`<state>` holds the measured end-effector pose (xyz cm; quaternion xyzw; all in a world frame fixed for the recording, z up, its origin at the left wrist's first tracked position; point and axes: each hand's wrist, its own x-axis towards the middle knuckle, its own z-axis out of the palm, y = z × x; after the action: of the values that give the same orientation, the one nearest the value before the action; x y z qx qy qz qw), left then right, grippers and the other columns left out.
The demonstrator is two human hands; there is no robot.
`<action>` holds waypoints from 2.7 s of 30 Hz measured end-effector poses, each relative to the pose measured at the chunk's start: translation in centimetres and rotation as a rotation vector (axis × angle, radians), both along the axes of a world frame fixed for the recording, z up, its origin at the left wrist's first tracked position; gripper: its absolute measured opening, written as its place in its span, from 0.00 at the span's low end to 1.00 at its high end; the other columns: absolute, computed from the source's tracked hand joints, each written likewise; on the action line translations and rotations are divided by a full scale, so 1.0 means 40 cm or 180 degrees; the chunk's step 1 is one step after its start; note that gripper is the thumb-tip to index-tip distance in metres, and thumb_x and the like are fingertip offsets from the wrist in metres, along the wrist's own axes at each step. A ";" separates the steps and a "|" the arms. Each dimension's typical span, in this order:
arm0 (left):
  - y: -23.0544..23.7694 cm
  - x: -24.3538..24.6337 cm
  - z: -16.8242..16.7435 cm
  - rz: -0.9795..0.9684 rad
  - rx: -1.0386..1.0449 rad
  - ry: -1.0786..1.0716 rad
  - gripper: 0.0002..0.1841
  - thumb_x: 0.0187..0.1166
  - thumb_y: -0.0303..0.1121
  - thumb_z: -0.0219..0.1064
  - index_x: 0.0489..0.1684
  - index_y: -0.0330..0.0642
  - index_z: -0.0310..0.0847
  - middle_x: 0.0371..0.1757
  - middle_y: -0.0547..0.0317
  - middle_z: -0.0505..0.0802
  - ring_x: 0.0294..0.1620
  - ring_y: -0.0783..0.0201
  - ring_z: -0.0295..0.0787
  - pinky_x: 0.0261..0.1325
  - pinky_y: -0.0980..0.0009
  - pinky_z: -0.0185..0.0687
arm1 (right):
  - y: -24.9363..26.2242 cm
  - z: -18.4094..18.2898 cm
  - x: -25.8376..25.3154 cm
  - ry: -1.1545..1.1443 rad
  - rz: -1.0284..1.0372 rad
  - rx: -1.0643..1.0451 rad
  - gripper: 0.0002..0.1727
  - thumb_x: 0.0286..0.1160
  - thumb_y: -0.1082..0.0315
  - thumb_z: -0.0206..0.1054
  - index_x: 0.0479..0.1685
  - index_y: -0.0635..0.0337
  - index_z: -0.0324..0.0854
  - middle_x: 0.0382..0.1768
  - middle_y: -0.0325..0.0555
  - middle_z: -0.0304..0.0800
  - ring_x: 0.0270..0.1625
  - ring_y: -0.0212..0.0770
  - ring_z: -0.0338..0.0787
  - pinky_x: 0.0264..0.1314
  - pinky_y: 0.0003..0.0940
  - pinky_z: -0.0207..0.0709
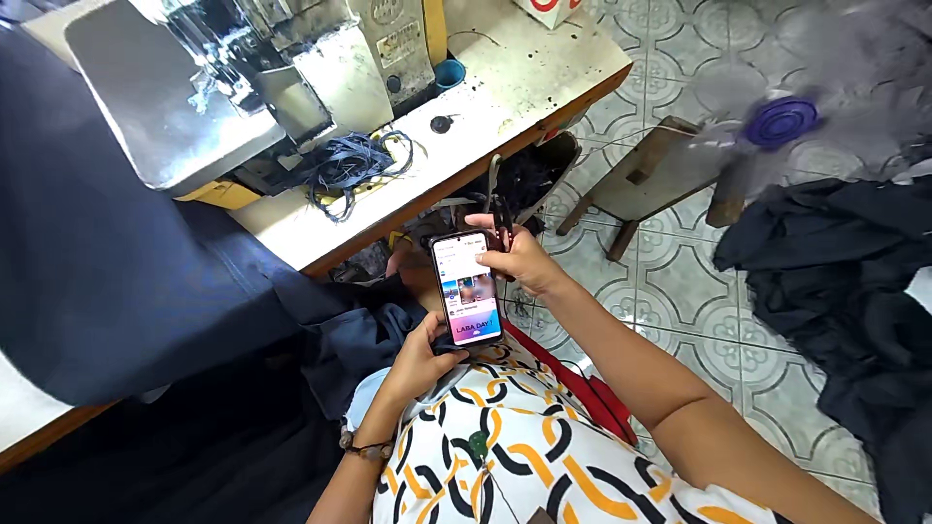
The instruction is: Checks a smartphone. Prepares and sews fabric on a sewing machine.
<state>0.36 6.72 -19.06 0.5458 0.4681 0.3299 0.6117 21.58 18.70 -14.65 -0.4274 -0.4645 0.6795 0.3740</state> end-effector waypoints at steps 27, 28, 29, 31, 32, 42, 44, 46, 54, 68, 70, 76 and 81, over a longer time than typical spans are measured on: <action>-0.001 0.004 -0.001 -0.0049 0.0106 0.0155 0.28 0.65 0.22 0.77 0.66 0.29 0.72 0.57 0.54 0.94 0.60 0.70 0.92 0.68 0.71 0.86 | -0.056 -0.073 -0.029 -0.1391 -0.0197 0.0808 0.53 0.55 0.61 0.83 0.88 0.56 0.59 0.54 0.59 0.88 0.52 0.50 0.91 0.55 0.51 0.86; -0.001 0.006 -0.002 -0.0050 0.0138 0.0212 0.29 0.65 0.23 0.78 0.66 0.29 0.72 0.57 0.53 0.94 0.60 0.70 0.92 0.68 0.71 0.86 | -0.057 -0.076 -0.032 -0.1469 -0.0225 0.0842 0.53 0.56 0.59 0.83 0.88 0.56 0.59 0.54 0.59 0.88 0.52 0.51 0.91 0.54 0.52 0.85; -0.001 0.007 -0.003 -0.0052 0.0186 0.0281 0.29 0.65 0.23 0.78 0.66 0.29 0.72 0.57 0.53 0.94 0.60 0.70 0.92 0.68 0.71 0.86 | -0.056 -0.082 -0.035 -0.1541 -0.0249 0.0879 0.53 0.56 0.57 0.84 0.87 0.55 0.60 0.55 0.59 0.89 0.52 0.51 0.91 0.55 0.54 0.85; 0.000 0.011 0.001 -0.0070 0.0291 0.0453 0.28 0.66 0.24 0.78 0.66 0.30 0.73 0.57 0.54 0.95 0.60 0.71 0.92 0.68 0.72 0.86 | -0.056 -0.093 -0.041 -0.1668 -0.0300 0.0958 0.53 0.55 0.54 0.84 0.86 0.55 0.61 0.53 0.58 0.89 0.52 0.52 0.92 0.54 0.55 0.85; 0.000 0.013 0.003 -0.0080 0.0351 0.0529 0.28 0.66 0.25 0.78 0.66 0.29 0.73 0.57 0.53 0.95 0.60 0.71 0.92 0.68 0.72 0.85 | -0.056 -0.095 -0.043 -0.1719 -0.0327 0.0983 0.53 0.54 0.53 0.84 0.85 0.56 0.61 0.53 0.59 0.89 0.51 0.52 0.92 0.54 0.55 0.85; -0.008 0.004 -0.007 0.0061 0.0233 0.0202 0.26 0.66 0.23 0.76 0.65 0.29 0.73 0.56 0.53 0.94 0.60 0.70 0.92 0.68 0.72 0.86 | -0.092 -0.063 -0.008 -0.0857 -0.0076 0.0601 0.47 0.66 0.70 0.76 0.89 0.59 0.54 0.59 0.53 0.88 0.50 0.39 0.92 0.52 0.37 0.87; -0.004 0.002 -0.008 0.0078 0.0173 0.0138 0.27 0.67 0.23 0.76 0.66 0.29 0.73 0.57 0.53 0.94 0.60 0.70 0.91 0.68 0.72 0.86 | -0.109 -0.081 0.004 -0.0954 0.0153 0.0475 0.49 0.62 0.69 0.78 0.87 0.64 0.54 0.55 0.55 0.89 0.50 0.41 0.92 0.52 0.40 0.88; 0.000 0.002 -0.011 0.0111 0.0095 0.0093 0.27 0.67 0.24 0.76 0.66 0.30 0.72 0.57 0.53 0.94 0.60 0.70 0.91 0.68 0.71 0.86 | -0.134 -0.095 0.011 -0.1138 0.0401 0.0370 0.52 0.58 0.65 0.80 0.87 0.66 0.53 0.57 0.56 0.89 0.54 0.42 0.92 0.56 0.42 0.86; 0.001 0.002 -0.013 0.0215 0.0031 0.0072 0.28 0.66 0.24 0.77 0.66 0.30 0.71 0.58 0.52 0.93 0.61 0.69 0.91 0.69 0.71 0.85 | -0.171 -0.112 -0.006 -0.1338 0.0359 0.0312 0.55 0.57 0.65 0.81 0.89 0.63 0.50 0.60 0.57 0.88 0.61 0.43 0.90 0.65 0.42 0.84; 0.003 0.004 -0.010 0.0214 0.0038 -0.0129 0.28 0.65 0.20 0.75 0.67 0.27 0.69 0.60 0.51 0.91 0.62 0.68 0.90 0.69 0.71 0.85 | -0.191 -0.115 0.019 -0.0810 -0.0239 0.0302 0.30 0.71 0.69 0.70 0.74 0.69 0.71 0.43 0.39 0.86 0.26 0.19 0.74 0.30 0.15 0.70; 0.004 0.007 -0.007 0.0219 0.0051 -0.0168 0.28 0.65 0.19 0.75 0.66 0.28 0.69 0.59 0.53 0.92 0.61 0.69 0.90 0.68 0.71 0.85 | -0.185 -0.120 0.009 -0.0916 -0.0434 0.0558 0.30 0.71 0.68 0.70 0.75 0.67 0.70 0.39 0.37 0.82 0.25 0.19 0.70 0.29 0.15 0.67; -0.001 0.008 -0.005 0.0468 0.0008 -0.0272 0.44 0.65 0.17 0.73 0.85 0.24 0.50 0.66 0.46 0.90 0.64 0.63 0.91 0.70 0.68 0.87 | -0.181 -0.134 -0.022 -0.0643 -0.0616 0.0716 0.27 0.71 0.71 0.69 0.72 0.69 0.76 0.47 0.39 0.88 0.26 0.15 0.72 0.28 0.11 0.68; 0.005 0.010 -0.007 0.0379 -0.0015 -0.0218 0.58 0.66 0.18 0.74 0.94 0.31 0.25 0.74 0.45 0.86 0.68 0.63 0.90 0.73 0.68 0.85 | -0.174 -0.129 -0.026 -0.0586 -0.0528 0.0581 0.28 0.70 0.72 0.68 0.74 0.70 0.74 0.45 0.38 0.85 0.24 0.16 0.71 0.26 0.12 0.68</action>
<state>0.75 6.94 -19.35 0.5039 0.4794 0.3831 0.6079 20.56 11.74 -19.82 -0.4890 -0.5198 0.5592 0.4219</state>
